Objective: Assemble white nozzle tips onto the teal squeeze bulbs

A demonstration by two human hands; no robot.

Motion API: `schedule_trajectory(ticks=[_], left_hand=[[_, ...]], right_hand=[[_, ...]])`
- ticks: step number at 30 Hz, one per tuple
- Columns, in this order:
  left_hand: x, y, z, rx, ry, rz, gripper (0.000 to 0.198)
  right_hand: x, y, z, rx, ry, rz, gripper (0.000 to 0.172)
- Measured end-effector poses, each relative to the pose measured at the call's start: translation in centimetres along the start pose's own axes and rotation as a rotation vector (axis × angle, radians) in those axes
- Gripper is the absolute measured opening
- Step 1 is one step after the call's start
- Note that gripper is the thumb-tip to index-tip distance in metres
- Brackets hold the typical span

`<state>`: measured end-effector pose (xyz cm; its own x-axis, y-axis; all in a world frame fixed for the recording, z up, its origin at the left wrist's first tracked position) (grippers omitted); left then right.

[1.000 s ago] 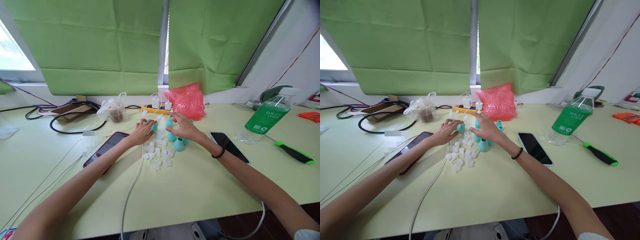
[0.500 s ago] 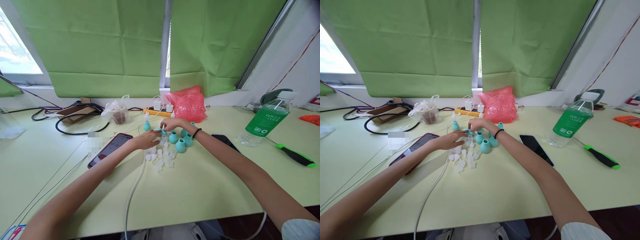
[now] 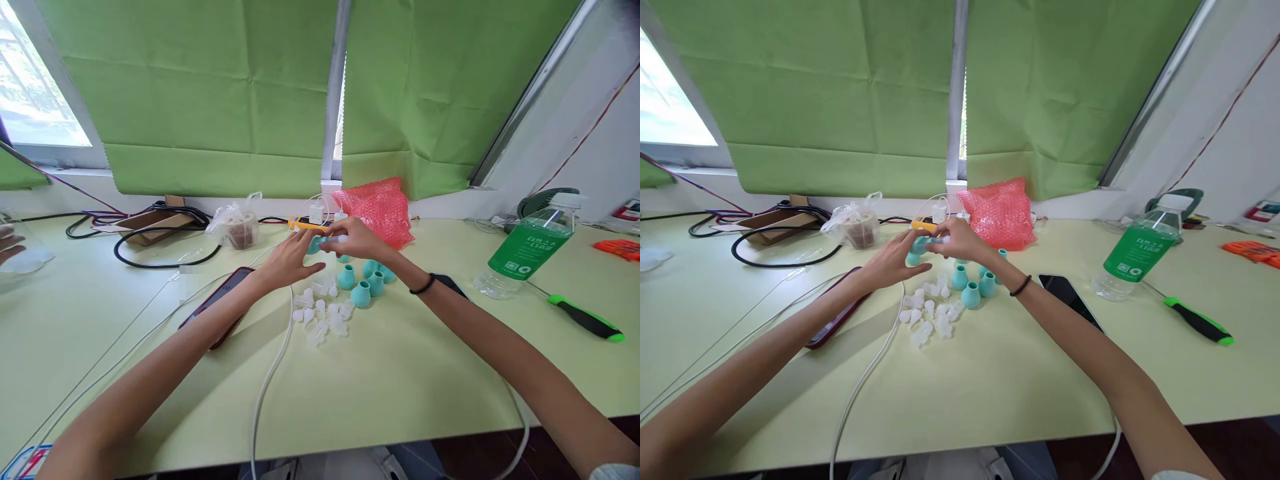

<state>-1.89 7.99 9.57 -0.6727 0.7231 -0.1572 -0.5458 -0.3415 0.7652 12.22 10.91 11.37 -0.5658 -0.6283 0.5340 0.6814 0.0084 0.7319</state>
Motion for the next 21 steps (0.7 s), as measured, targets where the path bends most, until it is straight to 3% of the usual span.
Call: schedule_trajectory(ticks=[3,5,7,10,14,18,19,21], left_hand=[[-1.9,1.4,0.2,-0.052,-0.051,-0.083,0.030],[-3.4,1.9,-0.2,-0.087,-0.036,-0.123,0.021],[-4.8,1.7,-1.3,-0.067,0.046,-0.183,0.017],[-6.5,0.4,-4.3,0.058,0.199,-0.334,0.013],[-7.3,-1.0,-8.7,-0.041,0.325,-0.487,0.016],[-7.0,-1.4,-10.9,-0.121,0.306,-0.504,0.014],[-6.9,-1.3,-11.1,-0.137,0.294,-0.507,0.014],[-6.5,-1.2,-11.1,-0.166,0.299,-0.526,0.016]], right_hand=[[1.7,1.0,-2.8,-0.162,-0.066,0.198,0.030],[2.1,1.2,-4.9,-0.307,-0.061,0.185,0.036],[1.9,0.6,-6.7,-0.341,-0.054,0.143,0.043],[1.3,-1.3,-9.0,-0.236,-0.154,0.229,0.048],[1.4,-4.0,-10.5,-0.001,-0.380,0.570,0.048],[2.0,-5.4,-10.1,0.272,-0.517,0.806,0.050],[1.9,-5.3,-9.7,0.263,-0.508,0.788,0.051],[1.7,-4.7,-8.6,0.096,-0.386,0.579,0.050]])
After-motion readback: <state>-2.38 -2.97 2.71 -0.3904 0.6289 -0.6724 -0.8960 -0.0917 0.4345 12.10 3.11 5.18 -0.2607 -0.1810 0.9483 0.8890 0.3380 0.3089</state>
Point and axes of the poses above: each hand's wrist, its own z-axis towards the middle knuckle, its own y-axis out of the back of the hand, x = y × z, the point moved 3 cm from there along z, towards the middle knuckle, and after that the axes turned 5 degrees about -x, right-handed, at the moved point
